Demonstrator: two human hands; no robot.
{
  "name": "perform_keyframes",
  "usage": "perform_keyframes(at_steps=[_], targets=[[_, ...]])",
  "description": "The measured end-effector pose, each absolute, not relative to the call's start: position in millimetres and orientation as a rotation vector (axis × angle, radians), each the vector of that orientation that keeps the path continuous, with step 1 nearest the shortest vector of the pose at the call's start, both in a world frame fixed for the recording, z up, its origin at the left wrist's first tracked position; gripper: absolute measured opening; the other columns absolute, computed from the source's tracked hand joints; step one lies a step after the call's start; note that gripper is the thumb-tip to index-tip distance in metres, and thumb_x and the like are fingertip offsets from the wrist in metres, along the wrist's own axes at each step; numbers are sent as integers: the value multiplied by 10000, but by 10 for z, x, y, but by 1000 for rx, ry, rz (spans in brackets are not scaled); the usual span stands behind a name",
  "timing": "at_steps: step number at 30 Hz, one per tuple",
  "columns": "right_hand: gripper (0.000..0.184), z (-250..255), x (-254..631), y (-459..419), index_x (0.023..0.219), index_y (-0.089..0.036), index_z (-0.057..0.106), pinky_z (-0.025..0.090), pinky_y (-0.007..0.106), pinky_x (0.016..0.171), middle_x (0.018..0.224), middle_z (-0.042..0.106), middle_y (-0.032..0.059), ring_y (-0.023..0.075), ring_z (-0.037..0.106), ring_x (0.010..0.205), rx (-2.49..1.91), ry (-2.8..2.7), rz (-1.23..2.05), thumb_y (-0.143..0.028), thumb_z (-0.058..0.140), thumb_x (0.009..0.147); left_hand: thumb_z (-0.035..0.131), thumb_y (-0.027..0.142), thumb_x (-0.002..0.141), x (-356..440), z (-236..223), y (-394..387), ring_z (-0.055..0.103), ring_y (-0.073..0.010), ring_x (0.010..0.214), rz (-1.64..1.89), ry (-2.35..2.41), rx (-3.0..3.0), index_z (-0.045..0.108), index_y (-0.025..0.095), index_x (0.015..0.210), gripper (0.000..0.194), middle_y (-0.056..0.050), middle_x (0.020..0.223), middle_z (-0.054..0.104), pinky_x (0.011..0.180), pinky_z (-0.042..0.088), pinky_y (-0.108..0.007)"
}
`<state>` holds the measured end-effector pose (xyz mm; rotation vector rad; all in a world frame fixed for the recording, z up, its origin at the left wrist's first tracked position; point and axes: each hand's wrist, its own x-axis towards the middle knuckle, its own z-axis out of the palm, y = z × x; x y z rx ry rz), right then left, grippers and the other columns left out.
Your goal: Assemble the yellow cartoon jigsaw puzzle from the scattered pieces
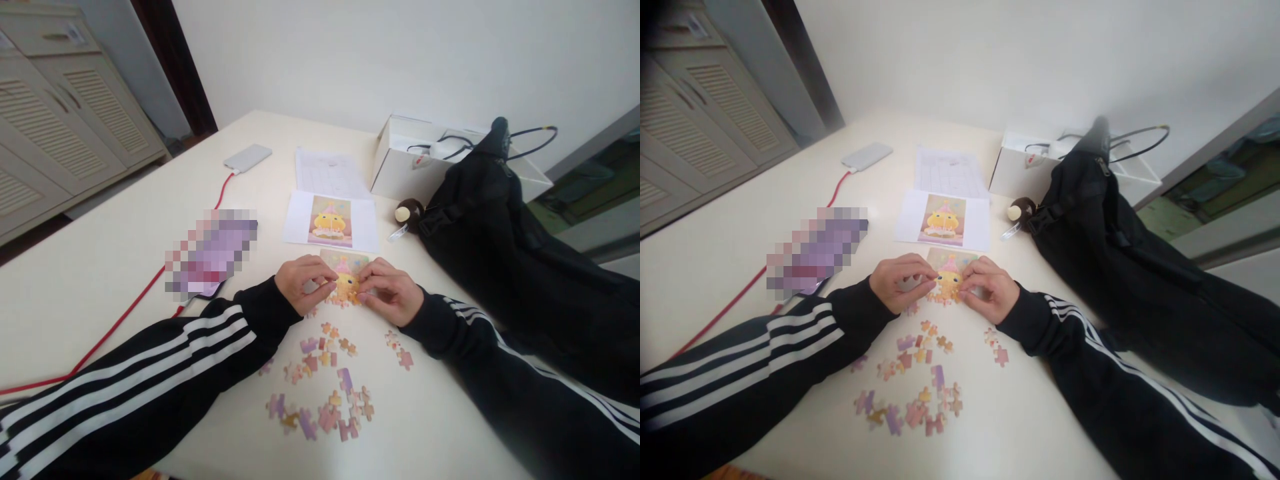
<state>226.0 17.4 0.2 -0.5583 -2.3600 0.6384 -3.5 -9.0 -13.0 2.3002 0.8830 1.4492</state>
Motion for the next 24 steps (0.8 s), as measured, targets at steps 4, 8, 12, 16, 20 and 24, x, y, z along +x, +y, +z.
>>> perform_keyframes(at_steps=[4,8,12,16,20,24], targets=[[71,8,2256,180,789,-185,658,466,334,713,813,623,64,174,546,764,-538,-2365,635,-200,622,848,618,148,801,-33,-151,-85,523,-81,607,1450,866,2303,657,107,822,60,-48,732,634,572,444,-192],[91,16,2251,186,806,-183,641,473,336,730,826,627,69,174,558,785,-541,-2364,648,-200,587,877,618,142,800,-41,-143,-90,519,-84,598,1444,847,2331,657,103,818,58,-50,733,634,559,446,-195],[126,10,2237,198,828,-184,626,480,325,713,814,631,66,171,570,771,-512,-2332,624,-218,540,913,620,148,807,-35,-128,-108,559,-103,659,1448,823,2374,657,97,853,79,-64,783,647,610,483,-211],[95,23,2171,179,852,-180,623,483,315,693,812,634,64,167,575,757,-543,-2279,573,-185,545,905,624,119,803,15,-108,-115,582,-113,709,1492,712,2429,636,86,907,110,-65,823,671,662,500,-218],[92,63,2056,127,827,-173,629,485,310,678,790,634,61,164,576,741,-593,-2242,551,-160,560,887,624,75,790,49,-84,-103,533,-69,609,1528,691,2372,655,89,931,144,-38,781,671,605,474,-175],[100,68,2049,126,877,-172,652,487,297,653,792,635,55,154,585,728,-650,-2179,509,-170,553,892,640,94,777,8,-65,-80,440,-30,488,1514,918,2221,692,79,841,84,3,591,572,469,372,-132]])
